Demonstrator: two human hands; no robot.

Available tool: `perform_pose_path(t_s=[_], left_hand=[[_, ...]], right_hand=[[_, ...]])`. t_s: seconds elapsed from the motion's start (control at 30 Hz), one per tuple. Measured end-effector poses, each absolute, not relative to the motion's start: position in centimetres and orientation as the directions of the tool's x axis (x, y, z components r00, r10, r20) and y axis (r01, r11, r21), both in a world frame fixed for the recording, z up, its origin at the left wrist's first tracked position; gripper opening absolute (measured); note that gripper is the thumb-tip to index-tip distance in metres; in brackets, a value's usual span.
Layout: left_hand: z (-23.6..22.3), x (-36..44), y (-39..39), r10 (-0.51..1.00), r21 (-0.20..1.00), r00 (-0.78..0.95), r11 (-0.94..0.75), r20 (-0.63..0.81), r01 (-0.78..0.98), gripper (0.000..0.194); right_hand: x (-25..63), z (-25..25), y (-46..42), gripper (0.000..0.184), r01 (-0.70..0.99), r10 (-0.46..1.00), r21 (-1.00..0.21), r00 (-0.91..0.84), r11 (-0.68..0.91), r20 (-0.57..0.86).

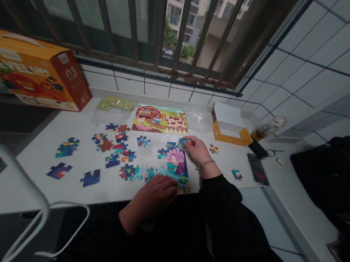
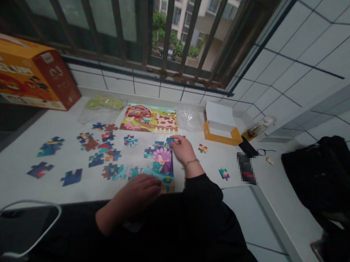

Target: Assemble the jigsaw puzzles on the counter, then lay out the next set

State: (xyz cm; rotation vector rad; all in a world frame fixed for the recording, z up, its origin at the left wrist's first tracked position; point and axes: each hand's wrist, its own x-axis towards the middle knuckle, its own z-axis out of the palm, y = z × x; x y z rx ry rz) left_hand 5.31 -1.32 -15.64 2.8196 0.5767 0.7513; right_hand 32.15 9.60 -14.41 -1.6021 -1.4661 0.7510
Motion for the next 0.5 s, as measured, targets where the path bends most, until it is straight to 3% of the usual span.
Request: perform_pose_path(t_s=[0.1, 0.5], left_hand=[[-15.7, 5.3, -1.4, 0.407, 0.246, 0.801, -0.912, 0.439, 0.328, 0.004], [-15.8, 5.4, -1.4, 0.402, 0.235, 0.797, -0.915, 0.451, 0.328, 0.005]], right_hand=[[31.9, -14.7, 10.5, 0.028, 0.735, 0.98, -0.671, 0.048, 0.098, 0.195], [31.3, -15.8, 10.2, 0.024, 0.883, 0.966, -0.447, -0.025, 0.142, 0.256]])
